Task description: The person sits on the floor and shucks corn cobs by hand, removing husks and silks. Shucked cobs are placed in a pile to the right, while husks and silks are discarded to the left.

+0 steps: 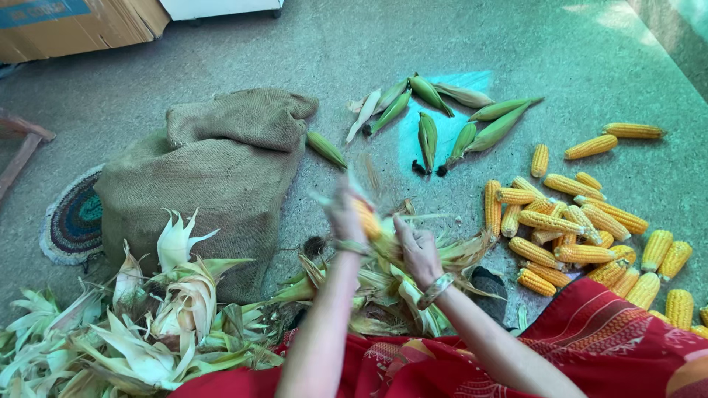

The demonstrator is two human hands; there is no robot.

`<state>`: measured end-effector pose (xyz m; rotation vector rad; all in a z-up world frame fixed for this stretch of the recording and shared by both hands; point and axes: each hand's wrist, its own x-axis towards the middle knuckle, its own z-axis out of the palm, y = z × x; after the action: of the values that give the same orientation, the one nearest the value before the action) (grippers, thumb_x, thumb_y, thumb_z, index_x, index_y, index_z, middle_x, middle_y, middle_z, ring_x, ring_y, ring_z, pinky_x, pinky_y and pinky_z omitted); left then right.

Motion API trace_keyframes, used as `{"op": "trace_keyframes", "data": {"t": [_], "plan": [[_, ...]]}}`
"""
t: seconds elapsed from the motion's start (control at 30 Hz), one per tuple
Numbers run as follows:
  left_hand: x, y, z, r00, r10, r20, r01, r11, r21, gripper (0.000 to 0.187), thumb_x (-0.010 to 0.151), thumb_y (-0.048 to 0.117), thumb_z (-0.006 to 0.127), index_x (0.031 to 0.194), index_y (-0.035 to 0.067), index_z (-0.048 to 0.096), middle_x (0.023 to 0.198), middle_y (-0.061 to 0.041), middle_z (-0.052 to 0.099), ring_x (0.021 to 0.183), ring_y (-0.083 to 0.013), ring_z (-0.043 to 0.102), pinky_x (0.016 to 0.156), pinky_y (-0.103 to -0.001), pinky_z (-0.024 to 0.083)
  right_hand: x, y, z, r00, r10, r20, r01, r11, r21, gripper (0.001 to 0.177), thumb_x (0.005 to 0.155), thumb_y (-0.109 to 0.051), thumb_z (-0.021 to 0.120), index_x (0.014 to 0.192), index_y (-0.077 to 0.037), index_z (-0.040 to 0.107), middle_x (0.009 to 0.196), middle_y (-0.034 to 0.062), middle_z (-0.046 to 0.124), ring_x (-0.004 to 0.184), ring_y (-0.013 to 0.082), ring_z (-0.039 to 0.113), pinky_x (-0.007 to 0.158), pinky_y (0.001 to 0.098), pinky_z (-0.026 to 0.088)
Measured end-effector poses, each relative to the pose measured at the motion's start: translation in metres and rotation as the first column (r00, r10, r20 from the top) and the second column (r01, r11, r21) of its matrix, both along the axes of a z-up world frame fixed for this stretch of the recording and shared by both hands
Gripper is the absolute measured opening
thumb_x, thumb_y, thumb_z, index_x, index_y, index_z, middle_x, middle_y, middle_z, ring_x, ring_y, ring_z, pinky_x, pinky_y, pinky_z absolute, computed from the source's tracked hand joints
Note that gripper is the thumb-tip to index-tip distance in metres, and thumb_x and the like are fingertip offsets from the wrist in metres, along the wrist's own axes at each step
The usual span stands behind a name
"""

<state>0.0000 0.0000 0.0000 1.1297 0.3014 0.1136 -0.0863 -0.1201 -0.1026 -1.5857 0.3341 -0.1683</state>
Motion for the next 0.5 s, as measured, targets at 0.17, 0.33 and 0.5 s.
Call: {"op": "trace_keyframes", "data": {"t": [0.17,0.33,0.5], "plan": [[0.043,0.046,-0.045,0.999,0.030,-0.044,-0.042,0.948,-0.316,0.047,0.089,0.055,0.069,0.073,0.013,0.052,0.059,-0.003,0.056,0.047,-0.0205,0.058,0.047,-0.038,0.055,0.001,-0.019,0.024,0.976,0.084,-0.203,-0.183,0.821,-0.541,0.045,0.104,-0.055,0.052,0.097,-0.014,0.070,0.071,0.0043,0.069,0.066,0.0145,0.061,0.062,0.0336,0.047],[0.000,-0.004,-0.060,0.969,-0.240,0.059,0.233,0.967,0.105,0.045,0.092,0.054,0.066,0.075,0.013,0.060,0.066,-0.002,0.065,0.057,-0.0145,0.062,0.057,-0.030,0.054,0.002,-0.029,0.055,0.979,0.198,0.038,-0.073,0.523,-0.849,0.086,0.074,-0.059,0.077,0.140,-0.009,0.051,0.133,0.0168,0.058,0.122,0.0326,0.054,0.101,0.0568,0.036],[-0.038,-0.039,-0.062,0.828,-0.462,0.318,0.475,0.879,0.042,0.039,0.098,0.047,0.066,0.075,0.015,0.059,0.069,-0.001,0.067,0.068,-0.0112,0.066,0.071,-0.025,0.056,0.005,-0.033,0.023,0.936,0.334,0.110,-0.174,0.711,-0.681,0.109,0.061,-0.038,0.086,0.154,-0.011,0.035,0.147,0.0193,0.052,0.135,0.0381,0.048,0.112,0.0635,0.023]]}}
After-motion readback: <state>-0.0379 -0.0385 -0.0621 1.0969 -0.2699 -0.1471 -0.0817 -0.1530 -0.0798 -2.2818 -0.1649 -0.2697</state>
